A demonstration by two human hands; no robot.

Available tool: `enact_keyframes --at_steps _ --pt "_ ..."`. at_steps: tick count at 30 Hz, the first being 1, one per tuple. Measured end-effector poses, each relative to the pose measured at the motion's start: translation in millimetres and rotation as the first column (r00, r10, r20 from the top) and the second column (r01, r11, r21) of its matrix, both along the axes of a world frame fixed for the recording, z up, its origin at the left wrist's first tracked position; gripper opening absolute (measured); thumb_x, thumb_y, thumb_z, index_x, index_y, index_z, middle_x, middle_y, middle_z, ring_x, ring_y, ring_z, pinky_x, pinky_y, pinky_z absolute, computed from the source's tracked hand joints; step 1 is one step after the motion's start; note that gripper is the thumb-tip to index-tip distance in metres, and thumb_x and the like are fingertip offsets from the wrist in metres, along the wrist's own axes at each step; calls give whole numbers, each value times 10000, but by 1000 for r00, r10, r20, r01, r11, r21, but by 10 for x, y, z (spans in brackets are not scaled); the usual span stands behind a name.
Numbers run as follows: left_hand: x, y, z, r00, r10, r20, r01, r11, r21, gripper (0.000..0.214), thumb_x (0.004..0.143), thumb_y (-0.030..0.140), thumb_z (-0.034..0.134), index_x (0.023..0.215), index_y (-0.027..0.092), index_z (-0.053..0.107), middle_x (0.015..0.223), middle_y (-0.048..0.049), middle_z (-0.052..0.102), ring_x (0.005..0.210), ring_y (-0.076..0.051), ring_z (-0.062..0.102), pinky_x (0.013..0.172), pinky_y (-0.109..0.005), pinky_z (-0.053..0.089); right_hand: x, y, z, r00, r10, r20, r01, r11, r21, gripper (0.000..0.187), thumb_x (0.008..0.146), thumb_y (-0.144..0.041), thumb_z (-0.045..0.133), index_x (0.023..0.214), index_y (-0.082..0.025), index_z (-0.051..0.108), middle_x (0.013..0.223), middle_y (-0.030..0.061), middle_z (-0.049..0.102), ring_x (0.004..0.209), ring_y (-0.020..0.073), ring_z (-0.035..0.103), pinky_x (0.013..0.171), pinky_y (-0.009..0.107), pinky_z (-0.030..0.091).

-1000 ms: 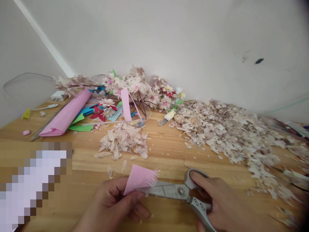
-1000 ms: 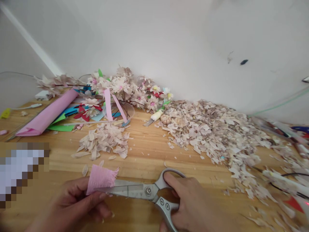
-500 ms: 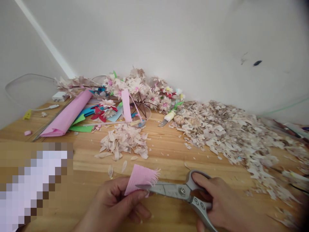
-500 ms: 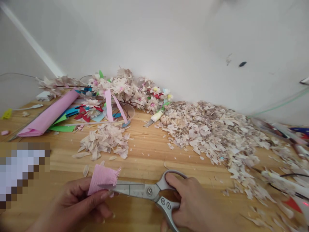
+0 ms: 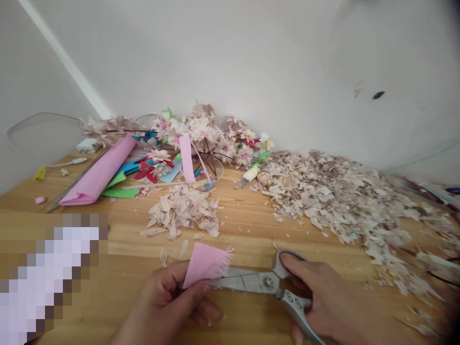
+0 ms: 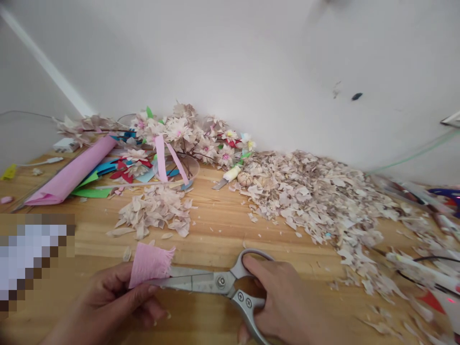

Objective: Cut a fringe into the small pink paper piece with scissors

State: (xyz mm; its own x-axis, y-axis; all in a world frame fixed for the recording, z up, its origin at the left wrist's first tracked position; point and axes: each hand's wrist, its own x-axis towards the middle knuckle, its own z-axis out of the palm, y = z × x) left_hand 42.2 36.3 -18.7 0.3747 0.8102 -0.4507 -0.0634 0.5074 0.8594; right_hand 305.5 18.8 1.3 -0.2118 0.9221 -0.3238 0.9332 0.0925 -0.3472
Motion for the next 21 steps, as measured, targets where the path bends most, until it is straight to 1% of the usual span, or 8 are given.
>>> enact_keyframes --at_steps 4,8,11,15,18,21 --pt "14 -4 29 1000 -11 -20 11 1000 4 311 619 499 726 727 208 703 546 -6 719 507 -140 645 496 -200 488 -12 -15 -11 1000 8 30 -9 1000 7 562 393 -461 859 729 -236 469 672 -52 601 570 153 515 515 235 306" --pt "45 -16 122 996 40 -76 -41 999 -14 304 602 489 738 691 201 692 514 4 706 497 -139 635 498 -202 481 -30 -13 11 999 -5 35 5 1000 -13 538 424 -469 846 717 -240 457 622 -66 576 515 131 472 485 231 289" --pt "61 -25 172 995 58 -81 -61 998 -34 321 589 501 741 684 200 688 504 6 701 495 -137 631 499 -201 476 -34 -5 27 999 -12 31 12 1000 -13 523 430 -448 847 696 -241 447 590 -69 557 518 134 463 477 229 292" --pt "62 -23 158 996 50 -77 -55 996 -68 332 571 508 751 688 204 686 503 13 699 500 -133 629 511 -202 479 -37 2 38 999 -16 42 16 1000 -7 513 415 -429 854 676 -240 455 589 -65 549 539 141 476 472 228 289" --pt "58 -17 135 998 19 -57 -24 997 -76 330 567 503 755 684 202 688 498 17 697 496 -128 628 507 -195 476 -46 7 45 998 -28 58 29 999 -13 517 402 -425 856 678 -238 462 615 -60 565 548 142 488 469 228 288" --pt "58 -23 139 999 33 -39 -36 996 -79 305 579 481 756 683 201 691 502 18 701 490 -118 623 508 -186 473 -40 13 44 998 -25 56 27 999 -23 523 414 -452 847 674 -235 449 631 -55 585 549 147 494 473 231 298"
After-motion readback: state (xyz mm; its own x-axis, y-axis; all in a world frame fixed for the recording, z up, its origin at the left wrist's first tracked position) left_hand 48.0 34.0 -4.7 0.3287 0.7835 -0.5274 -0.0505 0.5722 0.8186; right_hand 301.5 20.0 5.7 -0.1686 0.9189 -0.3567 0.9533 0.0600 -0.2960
